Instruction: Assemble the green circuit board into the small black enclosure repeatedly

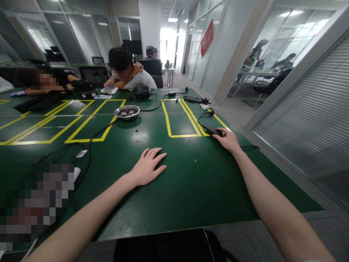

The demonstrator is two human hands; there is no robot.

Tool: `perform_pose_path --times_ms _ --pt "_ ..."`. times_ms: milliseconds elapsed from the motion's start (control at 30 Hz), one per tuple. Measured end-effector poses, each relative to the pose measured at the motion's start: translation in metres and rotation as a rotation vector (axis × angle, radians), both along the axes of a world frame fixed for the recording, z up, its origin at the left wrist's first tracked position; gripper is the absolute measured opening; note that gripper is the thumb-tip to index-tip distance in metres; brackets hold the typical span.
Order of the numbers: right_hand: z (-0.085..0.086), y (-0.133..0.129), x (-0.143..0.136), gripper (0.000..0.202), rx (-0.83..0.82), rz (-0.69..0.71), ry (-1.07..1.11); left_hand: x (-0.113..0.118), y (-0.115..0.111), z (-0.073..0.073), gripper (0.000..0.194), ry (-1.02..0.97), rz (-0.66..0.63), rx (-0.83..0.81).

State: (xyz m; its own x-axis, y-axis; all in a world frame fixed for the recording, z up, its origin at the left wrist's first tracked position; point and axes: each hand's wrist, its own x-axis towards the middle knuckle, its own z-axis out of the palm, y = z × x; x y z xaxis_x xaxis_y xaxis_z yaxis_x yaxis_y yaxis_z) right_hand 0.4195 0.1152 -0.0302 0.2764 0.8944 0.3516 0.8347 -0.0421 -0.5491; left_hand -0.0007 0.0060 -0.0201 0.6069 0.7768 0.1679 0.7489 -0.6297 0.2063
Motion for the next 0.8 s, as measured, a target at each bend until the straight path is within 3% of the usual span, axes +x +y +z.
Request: perform_pose_path --times_ms 200,533,700,800 --pt "-0.0025 0.0019 -0.0025 0.049 0.046 -0.168 -0.137 0.0013 -0.001 0.0015 0.053 -0.007 0.003 -0.007" --pt "-0.0039 0.0059 -0.0033 0.043 0.019 -0.311 -0.072 0.0008 -0.0006 0.0015 0.054 0.005 0.003 -0.008" --pt "0.0001 0.0002 -0.0055 0.038 0.065 -0.252 -0.042 0.0012 -0.0002 0.0016 0.054 -0.004 0.006 -0.022" --pt "0.001 -0.0031 -0.0063 0.046 0.133 -0.178 -0.059 0.001 -0.0007 0.003 0.055 -0.007 0.01 -0.026"
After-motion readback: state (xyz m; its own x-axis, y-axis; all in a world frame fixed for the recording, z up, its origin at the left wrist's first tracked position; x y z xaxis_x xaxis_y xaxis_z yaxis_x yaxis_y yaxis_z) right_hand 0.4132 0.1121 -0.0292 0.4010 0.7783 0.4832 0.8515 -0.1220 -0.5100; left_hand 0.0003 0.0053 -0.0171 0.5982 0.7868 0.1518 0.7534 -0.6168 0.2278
